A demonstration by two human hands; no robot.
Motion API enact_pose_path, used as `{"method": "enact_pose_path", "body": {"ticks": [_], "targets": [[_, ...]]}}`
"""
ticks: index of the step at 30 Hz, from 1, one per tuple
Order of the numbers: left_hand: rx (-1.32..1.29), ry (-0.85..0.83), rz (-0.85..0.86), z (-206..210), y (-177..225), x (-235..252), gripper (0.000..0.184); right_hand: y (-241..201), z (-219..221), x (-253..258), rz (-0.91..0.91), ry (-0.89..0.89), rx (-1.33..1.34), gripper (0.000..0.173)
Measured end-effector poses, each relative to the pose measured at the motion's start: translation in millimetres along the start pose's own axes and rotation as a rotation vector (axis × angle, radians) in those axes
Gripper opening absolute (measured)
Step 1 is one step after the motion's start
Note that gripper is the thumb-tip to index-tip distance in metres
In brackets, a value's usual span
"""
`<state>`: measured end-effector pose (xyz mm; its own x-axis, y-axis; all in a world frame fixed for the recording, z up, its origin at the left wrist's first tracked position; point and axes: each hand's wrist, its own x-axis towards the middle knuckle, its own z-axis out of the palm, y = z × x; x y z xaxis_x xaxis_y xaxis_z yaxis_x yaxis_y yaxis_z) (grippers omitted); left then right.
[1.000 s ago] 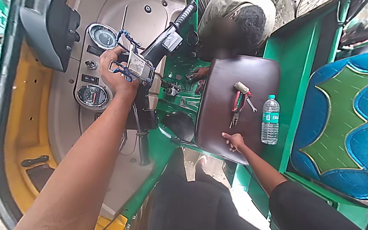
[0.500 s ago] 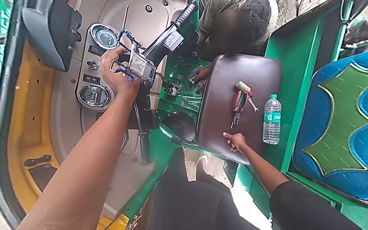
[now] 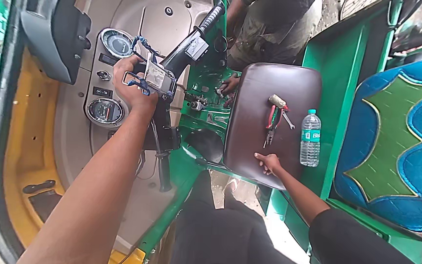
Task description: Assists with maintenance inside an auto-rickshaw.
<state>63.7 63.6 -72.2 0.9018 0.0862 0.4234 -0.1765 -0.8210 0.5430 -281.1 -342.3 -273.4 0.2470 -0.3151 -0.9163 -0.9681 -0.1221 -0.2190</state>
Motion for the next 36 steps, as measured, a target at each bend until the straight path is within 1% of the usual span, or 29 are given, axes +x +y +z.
{"method": "enact_pose_path", "body": {"ticks": [2, 4, 5, 9, 13, 15, 17, 19, 21, 23, 25, 28, 31, 36], "targets": [[-0.005, -0.004, -0.009, -4, 9, 0, 0.032, 0, 0, 1, -0.002, 0.001, -0.001, 0.060], [0.012, -0.033, -0.079, -10, 26, 0, 0.033, 0, -1, 0, 0.004, 0.001, -0.004, 0.059], [0.022, -0.039, -0.094, -11, 27, 0, 0.033, 0, -1, 0, 0.006, 0.001, -0.003, 0.059], [0.027, -0.012, -0.055, 1, -2, 2, 0.031, 0, 0, 1, 0.001, 0.004, 0.002, 0.060], [0.018, -0.002, -0.040, 2, -1, 2, 0.031, 0, 0, 2, -0.002, -0.001, 0.001, 0.060], [0.049, -0.027, -0.057, -3, 9, 1, 0.032, 0, 0, 1, -0.003, -0.002, 0.006, 0.060], [0.091, -0.078, -0.122, -14, 30, 1, 0.033, 0, 0, 1, 0.002, -0.005, 0.004, 0.060], [0.112, -0.099, -0.148, -17, 37, 0, 0.034, 0, -1, 0, 0.005, -0.003, -0.001, 0.060], [0.085, -0.074, -0.121, -13, 29, 1, 0.033, -1, -2, 0, 0.003, -0.003, -0.002, 0.060], [0.045, -0.016, -0.062, -3, 8, 1, 0.029, 0, -1, 0, 0.002, -0.001, -0.002, 0.061], [0.035, -0.007, -0.045, 3, -2, 2, 0.030, 0, -1, 0, 0.003, 0.002, 0.001, 0.061], [0.044, -0.019, -0.053, 1, -1, 2, 0.032, -1, 0, 1, 0.004, 0.004, 0.005, 0.060], [-0.002, 0.005, -0.039, 3, -2, 2, 0.031, -1, -1, 1, 0.005, 0.005, 0.001, 0.060], [-0.010, -0.001, -0.043, 2, -1, 2, 0.030, -1, -1, 1, -0.006, -0.005, -0.005, 0.060]]}}
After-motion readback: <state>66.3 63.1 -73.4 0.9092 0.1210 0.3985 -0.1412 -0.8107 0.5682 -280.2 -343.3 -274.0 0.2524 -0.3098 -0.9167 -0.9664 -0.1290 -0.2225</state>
